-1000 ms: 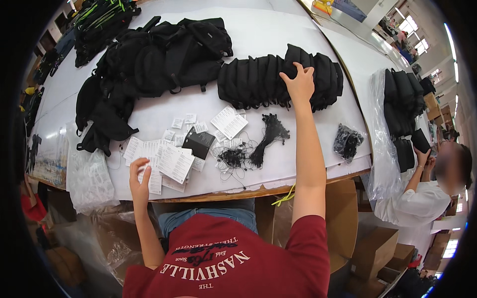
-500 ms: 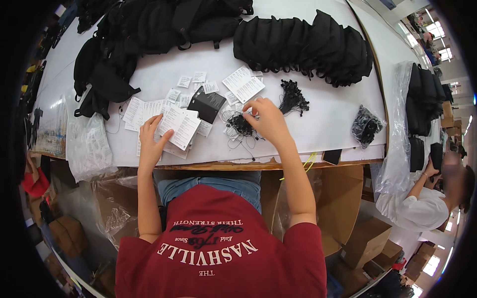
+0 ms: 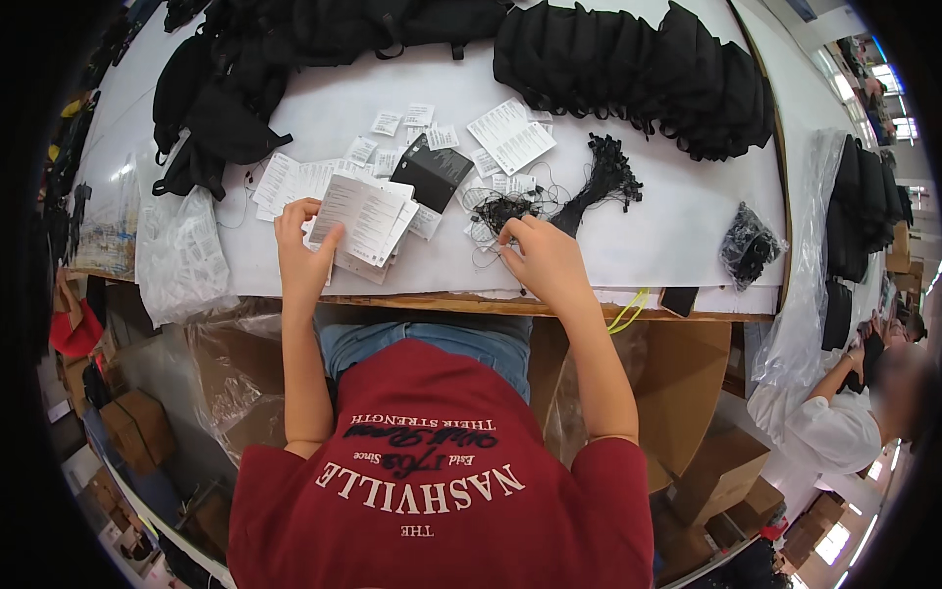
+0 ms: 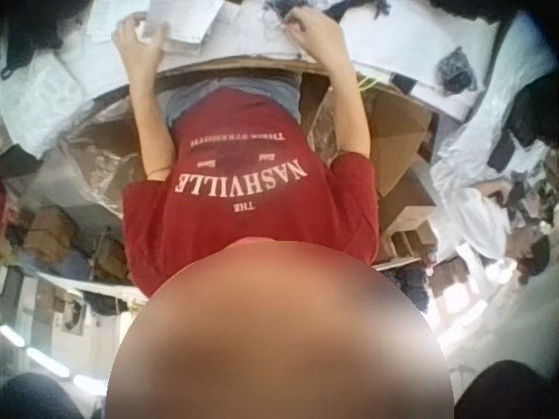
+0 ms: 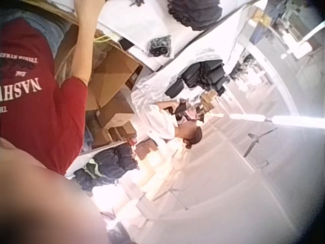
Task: The recorder is assembling black pouches by inserting white cards and black clips into them on a factory production table.
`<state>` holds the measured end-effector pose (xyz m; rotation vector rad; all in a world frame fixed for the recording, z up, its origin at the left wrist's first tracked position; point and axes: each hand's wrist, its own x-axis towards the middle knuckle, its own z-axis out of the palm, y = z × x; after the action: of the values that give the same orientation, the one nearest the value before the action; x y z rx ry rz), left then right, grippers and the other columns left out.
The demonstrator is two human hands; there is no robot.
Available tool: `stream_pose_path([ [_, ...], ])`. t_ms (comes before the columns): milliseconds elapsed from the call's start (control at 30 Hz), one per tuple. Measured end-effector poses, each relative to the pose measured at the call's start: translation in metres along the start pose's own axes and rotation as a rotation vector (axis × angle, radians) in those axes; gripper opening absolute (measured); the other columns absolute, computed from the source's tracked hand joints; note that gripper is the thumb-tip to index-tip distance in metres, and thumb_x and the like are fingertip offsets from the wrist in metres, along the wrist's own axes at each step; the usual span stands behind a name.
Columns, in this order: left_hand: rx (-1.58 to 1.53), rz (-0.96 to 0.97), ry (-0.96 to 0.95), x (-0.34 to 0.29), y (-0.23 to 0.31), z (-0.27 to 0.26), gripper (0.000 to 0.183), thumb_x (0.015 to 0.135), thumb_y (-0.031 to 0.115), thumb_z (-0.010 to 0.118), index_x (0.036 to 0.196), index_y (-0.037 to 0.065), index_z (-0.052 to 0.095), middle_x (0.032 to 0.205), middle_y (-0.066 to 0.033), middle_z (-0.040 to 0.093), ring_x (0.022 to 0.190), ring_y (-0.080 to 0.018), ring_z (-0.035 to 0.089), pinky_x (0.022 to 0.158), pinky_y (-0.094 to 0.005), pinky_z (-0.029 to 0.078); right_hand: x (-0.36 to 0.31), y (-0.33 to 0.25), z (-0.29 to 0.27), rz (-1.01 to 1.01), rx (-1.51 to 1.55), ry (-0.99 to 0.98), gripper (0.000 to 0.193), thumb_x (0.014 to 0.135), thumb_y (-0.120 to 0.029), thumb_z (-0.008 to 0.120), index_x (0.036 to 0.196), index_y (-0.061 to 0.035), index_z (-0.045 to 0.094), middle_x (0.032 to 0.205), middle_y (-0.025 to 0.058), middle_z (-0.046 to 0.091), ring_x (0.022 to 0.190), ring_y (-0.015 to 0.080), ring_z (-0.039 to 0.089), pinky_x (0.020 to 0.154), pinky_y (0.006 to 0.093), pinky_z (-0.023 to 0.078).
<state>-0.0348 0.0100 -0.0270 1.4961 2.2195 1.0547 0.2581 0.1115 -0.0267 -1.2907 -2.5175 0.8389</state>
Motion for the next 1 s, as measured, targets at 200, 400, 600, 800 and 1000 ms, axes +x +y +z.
stream_pose_path([
  [200, -0.389, -0.215, -0.107, -0.003, 0.008, -0.012, 0.019, 0.080, 0.008, 0.066, 0.091, 0.002, 0.051, 0.082, -0.0041, 0.054, 0.076, -0.0142, 0.049, 0.072, -0.0276, 0.040, -0.013, -0.007, 0.011, 0.152, -0.010, 0.013, 0.009, 0.080, -0.017, 0.064, 0.085, -0.0122, 0.058, 0.071, 0.0043, 0.053, 0.067, 0.0238, 0.056, 0.059, 0.0359, 0.045],
  [400, -0.632, -0.248, -0.172, -0.006, 0.013, -0.018, 0.015, 0.084, 0.007, 0.063, 0.089, 0.003, 0.048, 0.082, -0.0003, 0.052, 0.077, -0.0078, 0.048, 0.073, -0.0216, 0.039, -0.017, 0.001, 0.027, 0.143, 0.023, 0.114, 0.010, 0.077, -0.013, 0.067, 0.083, -0.0102, 0.060, 0.068, 0.0035, 0.050, 0.060, 0.0187, 0.052, 0.055, 0.0321, 0.041],
  [600, -0.887, -0.409, -0.111, -0.013, 0.022, -0.022, 0.032, 0.085, 0.005, 0.057, 0.114, -0.002, 0.047, 0.103, -0.0068, 0.055, 0.094, -0.0116, 0.051, 0.085, -0.0252, 0.040, -0.013, -0.017, 0.000, 0.119, 0.401, 0.261, 0.008, 0.079, -0.002, 0.062, 0.082, -0.0057, 0.056, 0.080, 0.0046, 0.060, 0.064, 0.0116, 0.055, 0.055, 0.0251, 0.042],
  [800, -1.135, -0.486, -0.175, -0.021, 0.033, -0.025, 0.054, 0.085, 0.005, 0.048, 0.137, 0.000, 0.034, 0.118, -0.0110, 0.052, 0.107, -0.0148, 0.050, 0.092, -0.0283, 0.039, -0.012, -0.040, -0.027, 0.011, 1.003, 0.430, 0.010, 0.085, 0.002, 0.057, 0.086, -0.0019, 0.048, 0.084, 0.0084, 0.061, 0.064, 0.0095, 0.056, 0.056, 0.0213, 0.044],
  [1000, -1.178, -0.480, -0.207, -0.035, 0.068, -0.009, 0.039, 0.089, 0.011, 0.050, 0.124, 0.006, 0.035, 0.110, -0.0069, 0.050, 0.103, -0.0127, 0.048, 0.091, -0.0265, 0.038, -0.014, -0.073, -0.031, 0.034, 1.242, 0.204, 0.014, 0.083, 0.002, 0.062, 0.088, -0.0042, 0.050, 0.077, 0.0031, 0.058, 0.060, 0.0054, 0.051, 0.051, 0.0180, 0.038],
])
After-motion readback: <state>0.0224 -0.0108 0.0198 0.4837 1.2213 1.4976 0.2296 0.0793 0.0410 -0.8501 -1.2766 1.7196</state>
